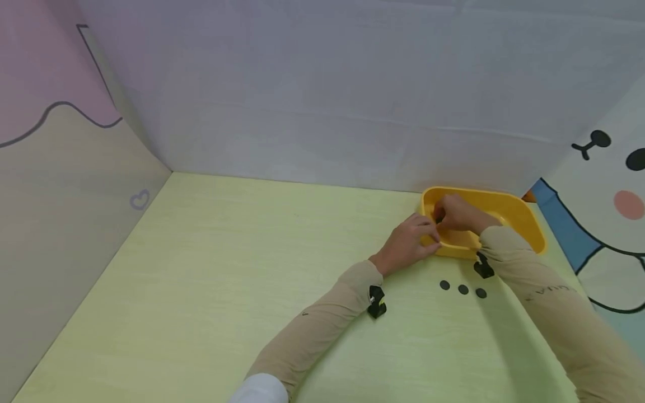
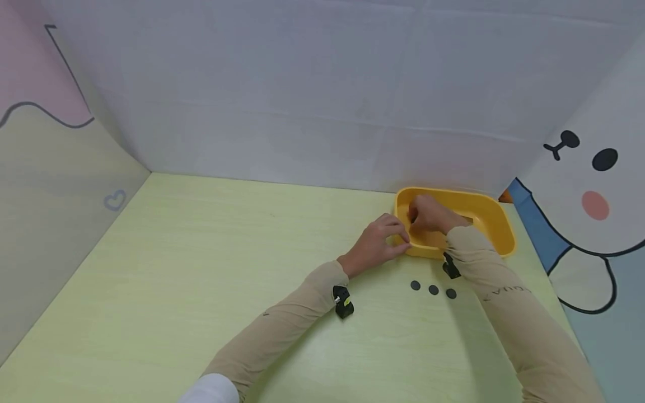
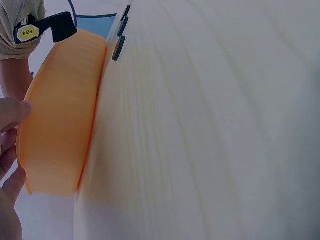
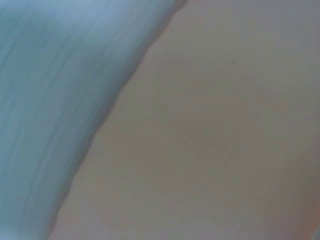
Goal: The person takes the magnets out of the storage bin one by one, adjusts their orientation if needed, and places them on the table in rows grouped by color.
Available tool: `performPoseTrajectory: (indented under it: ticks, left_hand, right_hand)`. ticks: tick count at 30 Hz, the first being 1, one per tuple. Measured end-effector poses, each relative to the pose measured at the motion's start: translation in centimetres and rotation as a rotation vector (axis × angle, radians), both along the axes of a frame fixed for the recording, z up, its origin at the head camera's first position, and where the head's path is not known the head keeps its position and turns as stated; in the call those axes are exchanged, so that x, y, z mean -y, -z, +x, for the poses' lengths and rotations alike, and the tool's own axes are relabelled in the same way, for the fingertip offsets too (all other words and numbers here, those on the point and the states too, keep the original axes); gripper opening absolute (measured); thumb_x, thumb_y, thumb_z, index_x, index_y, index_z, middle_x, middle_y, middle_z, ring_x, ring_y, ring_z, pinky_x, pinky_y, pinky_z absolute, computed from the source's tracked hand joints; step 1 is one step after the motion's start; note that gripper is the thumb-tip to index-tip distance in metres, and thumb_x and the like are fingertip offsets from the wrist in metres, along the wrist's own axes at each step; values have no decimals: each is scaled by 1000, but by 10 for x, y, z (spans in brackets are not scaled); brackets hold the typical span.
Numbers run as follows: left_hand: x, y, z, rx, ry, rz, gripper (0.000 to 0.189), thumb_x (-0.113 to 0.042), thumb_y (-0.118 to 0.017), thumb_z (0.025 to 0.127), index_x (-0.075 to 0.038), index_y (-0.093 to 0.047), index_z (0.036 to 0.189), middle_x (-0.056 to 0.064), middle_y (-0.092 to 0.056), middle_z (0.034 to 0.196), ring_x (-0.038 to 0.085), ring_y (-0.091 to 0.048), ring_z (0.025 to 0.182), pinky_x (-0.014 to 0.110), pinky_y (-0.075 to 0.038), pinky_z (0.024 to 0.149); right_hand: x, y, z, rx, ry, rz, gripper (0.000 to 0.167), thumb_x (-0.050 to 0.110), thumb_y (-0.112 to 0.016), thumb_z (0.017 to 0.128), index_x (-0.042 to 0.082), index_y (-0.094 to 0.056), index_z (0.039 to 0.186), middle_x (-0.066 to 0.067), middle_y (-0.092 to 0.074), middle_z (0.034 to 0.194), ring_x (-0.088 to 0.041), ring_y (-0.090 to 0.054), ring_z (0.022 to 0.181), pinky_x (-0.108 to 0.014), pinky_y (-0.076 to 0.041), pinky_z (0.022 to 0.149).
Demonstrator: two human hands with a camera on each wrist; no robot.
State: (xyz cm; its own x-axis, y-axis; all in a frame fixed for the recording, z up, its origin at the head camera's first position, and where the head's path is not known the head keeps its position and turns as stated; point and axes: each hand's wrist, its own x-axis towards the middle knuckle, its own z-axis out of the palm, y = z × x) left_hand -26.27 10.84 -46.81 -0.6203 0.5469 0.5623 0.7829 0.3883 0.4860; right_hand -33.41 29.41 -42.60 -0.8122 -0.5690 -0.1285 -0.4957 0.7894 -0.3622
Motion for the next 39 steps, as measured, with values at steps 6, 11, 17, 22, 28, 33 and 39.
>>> performPoseTrajectory:
  ticks: [6, 11, 17, 22, 28, 33, 39]
  left_hand:
    - [-2, 0, 0, -7, -6, -4, 9, -23, -73, 83, -15, -71, 85, -5, -61, 97, 8, -49, 97, 9, -34, 87]
    - [-1, -2, 0, -5, -10, -8, 9, -23, -74, 82, -15, -71, 84, -5, -61, 95, 8, -49, 95, 9, -35, 86]
    - [1, -3, -1, -2, -20, -18, 9, -24, -74, 83, -15, -72, 84, -6, -61, 94, 7, -49, 96, 10, -35, 87]
    - [0, -2, -2, 9, -11, -14, 8, -23, -73, 83, -16, -71, 85, -6, -61, 95, 7, -49, 97, 10, -34, 88]
    - [3, -3, -2, 13, -12, -2, 7, -21, -73, 83, -15, -70, 84, -5, -61, 94, 8, -49, 97, 10, -33, 90]
    - [3, -3, -3, 26, -8, 4, 7, -21, -73, 83, -15, -70, 84, -5, -61, 94, 8, -49, 97, 11, -33, 91]
    - [3, -3, -4, 32, -13, -4, 8, -22, -73, 83, -15, -71, 84, -5, -61, 94, 8, -50, 97, 10, -33, 91]
  right_hand:
    - [-8, -1, 3, 20, 32, -48, 12, -4, -74, 68, -3, -67, 77, -7, -64, 72, -19, -56, 66, -34, -49, 64]
    - [-13, -5, 7, 23, 54, -63, 11, -3, -75, 69, -2, -67, 78, -6, -63, 72, -18, -55, 67, -32, -48, 64]
    - [-15, -14, 15, -18, 67, -53, 11, 0, -75, 71, 0, -67, 79, -4, -63, 72, -17, -56, 67, -34, -49, 65]
    - [-18, -19, 22, 3, 115, -59, 14, 1, -76, 74, -2, -68, 84, -6, -65, 77, -19, -58, 70, -38, -51, 68]
    - [-21, -22, 30, -25, 131, -80, 14, 1, -76, 74, -3, -68, 86, -6, -65, 77, -19, -58, 69, -35, -51, 66]
    - [-24, -28, 38, -36, 154, -87, 14, 1, -74, 75, -2, -67, 86, -7, -64, 77, -19, -57, 69, -35, -49, 65]
    - [-27, -31, 44, -30, 174, -75, 15, 2, -74, 75, -2, -67, 88, -6, -64, 77, -19, -56, 69, -31, -49, 63]
